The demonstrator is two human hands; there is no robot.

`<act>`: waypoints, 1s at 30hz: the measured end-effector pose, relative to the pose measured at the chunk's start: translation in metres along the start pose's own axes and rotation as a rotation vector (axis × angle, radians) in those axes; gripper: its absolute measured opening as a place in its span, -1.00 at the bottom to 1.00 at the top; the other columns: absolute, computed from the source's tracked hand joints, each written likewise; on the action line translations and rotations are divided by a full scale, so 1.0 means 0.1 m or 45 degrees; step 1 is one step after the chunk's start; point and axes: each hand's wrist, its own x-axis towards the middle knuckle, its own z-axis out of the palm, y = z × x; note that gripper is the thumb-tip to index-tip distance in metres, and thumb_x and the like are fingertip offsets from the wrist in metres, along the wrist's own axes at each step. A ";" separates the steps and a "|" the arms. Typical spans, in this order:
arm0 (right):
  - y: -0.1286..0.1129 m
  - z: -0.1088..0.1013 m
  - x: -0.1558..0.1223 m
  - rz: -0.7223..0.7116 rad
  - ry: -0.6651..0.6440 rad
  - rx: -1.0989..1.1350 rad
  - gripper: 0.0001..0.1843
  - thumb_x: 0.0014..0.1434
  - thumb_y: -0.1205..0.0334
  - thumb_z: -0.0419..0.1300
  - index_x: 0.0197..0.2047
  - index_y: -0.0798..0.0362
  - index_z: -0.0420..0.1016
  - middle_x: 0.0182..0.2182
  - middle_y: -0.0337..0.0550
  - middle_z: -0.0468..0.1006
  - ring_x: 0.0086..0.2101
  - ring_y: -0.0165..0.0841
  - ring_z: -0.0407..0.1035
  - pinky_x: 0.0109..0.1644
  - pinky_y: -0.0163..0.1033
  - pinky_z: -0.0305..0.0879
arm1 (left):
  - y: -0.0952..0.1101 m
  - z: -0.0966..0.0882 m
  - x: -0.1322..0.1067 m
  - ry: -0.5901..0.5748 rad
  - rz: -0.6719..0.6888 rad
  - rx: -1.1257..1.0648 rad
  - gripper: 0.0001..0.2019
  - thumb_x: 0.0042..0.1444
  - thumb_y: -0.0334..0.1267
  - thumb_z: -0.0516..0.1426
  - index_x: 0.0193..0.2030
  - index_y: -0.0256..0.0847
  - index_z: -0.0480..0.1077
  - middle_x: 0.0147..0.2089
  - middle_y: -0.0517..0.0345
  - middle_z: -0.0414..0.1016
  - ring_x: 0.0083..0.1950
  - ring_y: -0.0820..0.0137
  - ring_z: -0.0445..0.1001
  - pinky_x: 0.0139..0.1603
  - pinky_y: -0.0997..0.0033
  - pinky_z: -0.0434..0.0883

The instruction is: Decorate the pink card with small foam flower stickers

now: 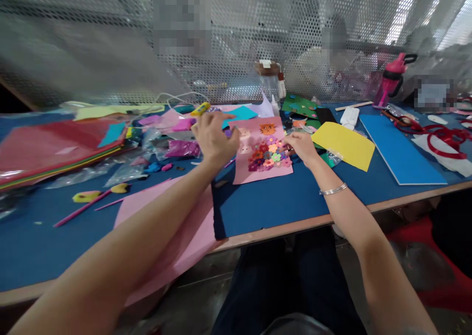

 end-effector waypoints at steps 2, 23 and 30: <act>0.02 0.01 0.00 -0.040 0.005 -0.029 -0.87 -0.19 0.31 0.08 -0.67 0.07 0.19 -0.60 -0.16 0.41 -0.56 -0.39 0.39 -0.49 -0.28 0.32 | -0.17 -0.04 0.19 0.082 -0.074 0.089 -0.69 -0.03 -0.37 -0.01 -0.09 -0.27 0.27 -0.02 -0.11 0.24 0.07 0.03 0.12 0.00 0.01 0.03; 0.00 0.09 -0.11 -0.161 -0.051 -0.488 -0.75 -0.06 0.20 0.06 -0.66 0.05 0.11 -0.76 -0.29 0.25 -0.66 -0.42 0.34 -0.58 -0.32 0.21 | -0.97 0.18 0.33 -0.412 -0.107 0.412 -0.75 -0.09 -0.05 0.02 -0.38 -0.21 0.26 -0.50 0.09 0.32 -0.21 0.07 0.29 -0.27 0.19 0.08; 0.06 0.07 -0.08 -0.124 -0.090 -0.475 -0.76 -0.04 0.18 0.07 -0.63 0.04 0.12 -0.72 -0.25 0.27 -0.63 -0.42 0.33 -0.57 -0.30 0.22 | -0.96 0.10 0.33 -0.337 0.166 0.476 -0.70 -0.19 -0.04 0.09 -0.38 -0.22 0.28 -0.22 0.04 0.33 -0.05 0.05 0.16 -0.19 0.13 0.09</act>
